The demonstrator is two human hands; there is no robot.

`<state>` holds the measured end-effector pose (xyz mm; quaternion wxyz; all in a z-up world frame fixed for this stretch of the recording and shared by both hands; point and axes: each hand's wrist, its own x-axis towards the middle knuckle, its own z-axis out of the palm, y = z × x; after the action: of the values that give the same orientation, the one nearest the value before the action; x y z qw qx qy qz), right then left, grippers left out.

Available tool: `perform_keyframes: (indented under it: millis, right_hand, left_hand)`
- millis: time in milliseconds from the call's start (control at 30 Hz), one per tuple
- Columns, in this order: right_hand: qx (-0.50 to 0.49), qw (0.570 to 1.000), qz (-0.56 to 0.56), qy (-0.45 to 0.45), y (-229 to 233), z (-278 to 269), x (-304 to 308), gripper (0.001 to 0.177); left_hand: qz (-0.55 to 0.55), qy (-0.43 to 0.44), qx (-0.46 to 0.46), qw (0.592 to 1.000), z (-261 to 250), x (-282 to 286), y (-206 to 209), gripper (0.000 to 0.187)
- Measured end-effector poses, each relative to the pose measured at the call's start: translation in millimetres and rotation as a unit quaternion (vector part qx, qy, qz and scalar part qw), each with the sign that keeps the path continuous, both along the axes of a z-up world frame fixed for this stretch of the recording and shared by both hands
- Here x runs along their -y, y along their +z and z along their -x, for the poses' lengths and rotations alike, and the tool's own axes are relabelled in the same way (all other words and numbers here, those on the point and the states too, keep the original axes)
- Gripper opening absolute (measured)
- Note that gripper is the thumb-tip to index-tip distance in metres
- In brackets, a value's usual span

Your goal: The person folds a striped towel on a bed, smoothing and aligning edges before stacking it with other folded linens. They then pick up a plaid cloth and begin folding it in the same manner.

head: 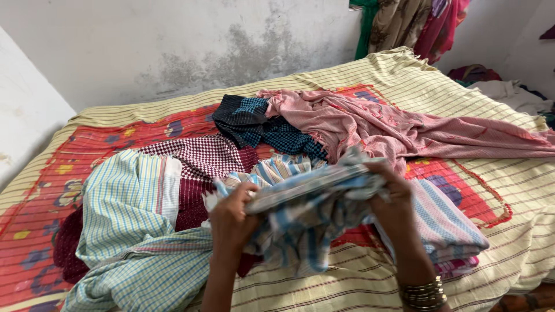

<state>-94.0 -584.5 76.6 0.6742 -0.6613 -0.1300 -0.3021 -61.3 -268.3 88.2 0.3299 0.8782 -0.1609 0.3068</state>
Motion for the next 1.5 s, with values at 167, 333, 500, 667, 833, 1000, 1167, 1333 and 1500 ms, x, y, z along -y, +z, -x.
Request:
perform_keyframes:
  millis: [167, 333, 500, 667, 833, 1000, 1167, 1333, 1500]
  right_hand:
    - [0.025, 0.996, -0.013, -0.081, 8, 7, 21, 0.039]
    - [0.108, 0.98, -0.048, -0.159, 6, 6, 36, 0.039]
    - [0.178, 0.954, -0.148, -0.19, 21, 12, 51, 0.031]
    - [0.184, 0.948, -0.169, -0.199, 29, 17, 14, 0.03]
    - [0.268, 0.945, 0.012, -0.185, 78, -63, -62, 0.04]
    - [0.077, 0.959, 0.222, -0.162, 150, -180, -85, 0.055]
    - [0.145, 0.914, 0.34, -0.169, 45, -141, -57, 0.026]
    - [-0.092, 0.909, 0.332, -0.236, -63, -53, -36, 0.021]
    - [-0.205, 0.93, 0.228, -0.203, -95, -7, -18, 0.034]
  left_hand:
    - [0.041, 0.125, 0.066, 0.989, -18, -38, -20, 0.032]
    - [0.095, 0.23, 0.124, 0.961, -20, -96, -17, 0.026]
    - [0.092, 0.249, 0.181, 0.947, -11, -134, -10, 0.009]
    - [0.282, 0.163, 0.089, 0.941, -2, -134, 1, 0.026]
    - [0.338, 0.195, 0.161, 0.907, 6, -134, 12, 0.032]
    - [0.301, 0.215, 0.126, 0.92, 4, -148, 5, 0.031]
    - [0.215, 0.234, -0.022, 0.948, -23, -139, -20, 0.037]
    - [0.155, 0.121, -0.1, 0.975, -31, -80, -36, 0.029]
    - [0.11, 0.019, -0.097, 0.989, -18, -46, -52, 0.053]
